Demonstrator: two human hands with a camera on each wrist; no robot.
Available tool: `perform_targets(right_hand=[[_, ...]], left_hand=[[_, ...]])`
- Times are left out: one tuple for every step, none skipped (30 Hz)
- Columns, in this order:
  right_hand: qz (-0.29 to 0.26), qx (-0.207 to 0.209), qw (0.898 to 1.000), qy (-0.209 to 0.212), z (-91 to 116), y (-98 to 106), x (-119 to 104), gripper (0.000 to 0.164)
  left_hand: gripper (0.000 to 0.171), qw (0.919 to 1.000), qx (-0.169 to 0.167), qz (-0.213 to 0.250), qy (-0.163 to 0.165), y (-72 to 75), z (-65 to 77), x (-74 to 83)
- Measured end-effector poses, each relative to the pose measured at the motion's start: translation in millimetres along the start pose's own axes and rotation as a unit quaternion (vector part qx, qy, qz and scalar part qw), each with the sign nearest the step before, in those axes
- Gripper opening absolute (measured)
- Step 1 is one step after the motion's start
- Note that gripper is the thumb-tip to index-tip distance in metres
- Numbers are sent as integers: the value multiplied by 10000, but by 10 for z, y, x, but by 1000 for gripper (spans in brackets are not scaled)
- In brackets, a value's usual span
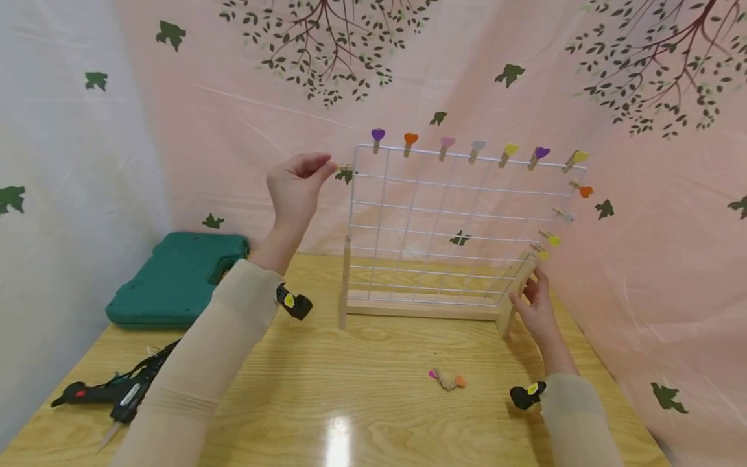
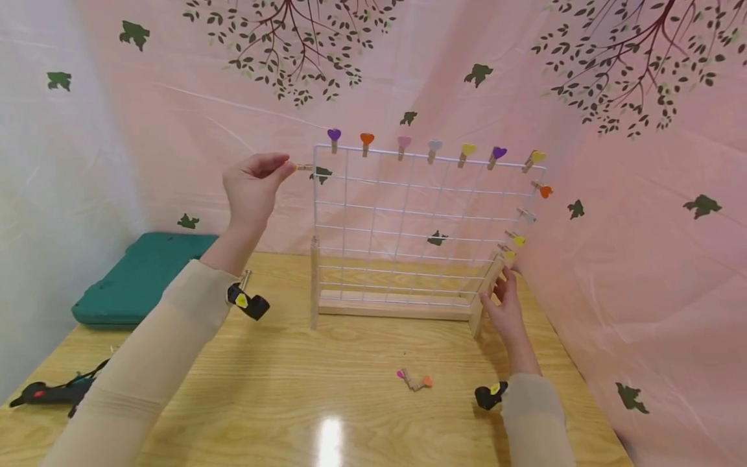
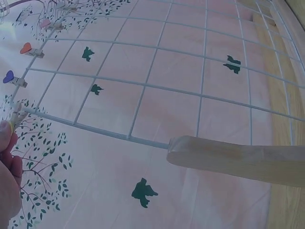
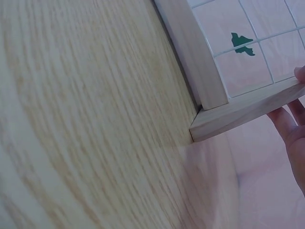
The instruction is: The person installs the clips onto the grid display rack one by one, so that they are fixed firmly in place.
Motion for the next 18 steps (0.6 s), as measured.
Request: perform_targets(right_hand=[[-99,-32,9999,51,-3,7,18,76],[-184,-62,9998,101,-4,12,34,76],[-233,-106,9995,176,-3,13,44,77],[-295,-125,9992,228,-5,4,47,78],[-356,-140,9989,275,-7,-5,46,78],[-368,-146,9987,311,-7,-15,39,78],[-356,-133,9987,328,-6,-22,29,77],[-316,-93,9989,325,-5,-25,16,77],[-269,-59,9991,314,-2,-29,-2,77],[-251,-8,9993,268,-1,-30,-19,76],[-228,20,9994,243,2,-35,-41,76],[-208,39,9995,220,6,-41,-65,76],[-201,53,9996,191,11,-48,-86,76],[-189,40,9997,177,14,-56,-106,76],[-168,12,9997,170,18,-62,-122,76],[-168,-11,9997,165,17,-64,-132,76],[-163,-48,9997,157,16,-65,-135,76],[-135,-88,9998,147,13,-61,-131,76]], left_hand=[[25,10000,24,25,30,-16,-17,-3],[24,10000,34,23,43,-33,-35,-21],[24,10000,34,15,34,-49,-52,-40],[25,10000,33,7,41,-55,-75,-67],[25,10000,36,-19,29,-60,-95,-95],[25,10000,32,-67,17,-66,-111,-121],[24,9999,18,-105,15,-74,-125,-154],[25,9999,-4,-157,1,-82,-138,-183],[26,9997,-30,-230,-14,-91,-144,-193],[26,9995,-65,-303,-18,-101,-149,-203],[27,9992,-113,-371,-33,-113,-153,-208],[29,9989,-175,-422,-36,-126,-156,-212],[29,9987,-245,-450,-38,-139,-157,-215],[30,9982,-308,-509,-52,-148,-158,-212],[31,9976,-371,-581,-73,-154,-156,-207],[31,9970,-440,-635,-103,-160,-153,-202],[32,9962,-502,-694,-145,-162,-147,-195],[33,9952,-552,-780,-188,-161,-134,-185]])
Point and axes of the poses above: each hand's wrist, its own z-axis away from the middle knuckle, its own y-axis out of the back of the hand, x = y × z, the point moved 8 cm from there along -z, towards the middle knuckle
